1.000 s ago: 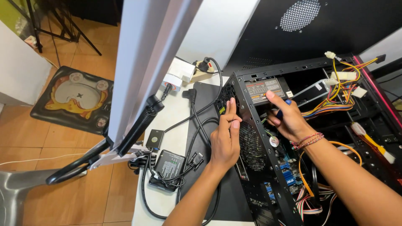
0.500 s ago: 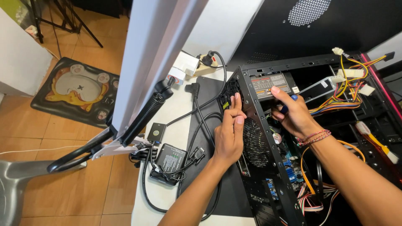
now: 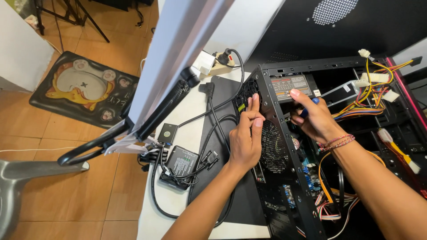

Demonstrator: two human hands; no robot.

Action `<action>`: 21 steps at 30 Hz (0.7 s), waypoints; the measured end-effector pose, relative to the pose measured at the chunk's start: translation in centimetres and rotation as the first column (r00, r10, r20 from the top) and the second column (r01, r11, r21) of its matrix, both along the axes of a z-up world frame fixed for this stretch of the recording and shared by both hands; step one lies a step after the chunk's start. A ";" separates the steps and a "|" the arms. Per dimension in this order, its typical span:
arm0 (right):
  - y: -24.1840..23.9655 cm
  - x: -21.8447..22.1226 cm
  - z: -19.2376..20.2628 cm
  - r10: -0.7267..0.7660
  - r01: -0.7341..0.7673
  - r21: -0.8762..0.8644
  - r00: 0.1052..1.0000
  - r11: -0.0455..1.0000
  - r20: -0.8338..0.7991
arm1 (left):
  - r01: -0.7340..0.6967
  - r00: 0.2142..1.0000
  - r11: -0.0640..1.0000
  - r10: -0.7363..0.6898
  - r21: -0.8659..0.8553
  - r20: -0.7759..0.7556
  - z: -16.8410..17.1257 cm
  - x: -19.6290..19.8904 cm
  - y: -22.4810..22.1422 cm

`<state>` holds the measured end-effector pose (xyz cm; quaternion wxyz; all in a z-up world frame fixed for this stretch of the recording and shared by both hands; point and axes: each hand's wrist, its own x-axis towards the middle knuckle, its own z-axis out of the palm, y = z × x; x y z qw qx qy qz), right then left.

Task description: The person works on an open desktop computer case on a desk. They lift a power supply unit, position it into the case's rear mounting bay, align it, and use a screwdriver to drive screws securing it to the chassis, steadying the unit with the other hand.

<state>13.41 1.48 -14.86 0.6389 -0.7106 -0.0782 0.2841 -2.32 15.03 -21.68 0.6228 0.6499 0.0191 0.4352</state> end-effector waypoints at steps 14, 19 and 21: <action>0.0 0.0 0.4 -0.015 0.013 -0.040 0.999 0.999 -0.038 | -0.128 0.992 0.935 0.122 -0.330 -0.040 2.2 0.0 2.8; -0.1 0.0 0.5 -0.019 0.018 -0.027 0.999 0.999 -0.039 | -0.135 0.990 0.901 0.105 -0.412 -0.096 3.1 0.6 3.5; 0.2 -0.3 0.8 -0.009 0.009 -0.025 1.000 1.000 -0.025 | -0.199 0.975 0.898 0.143 -0.392 -0.169 3.6 0.9 3.8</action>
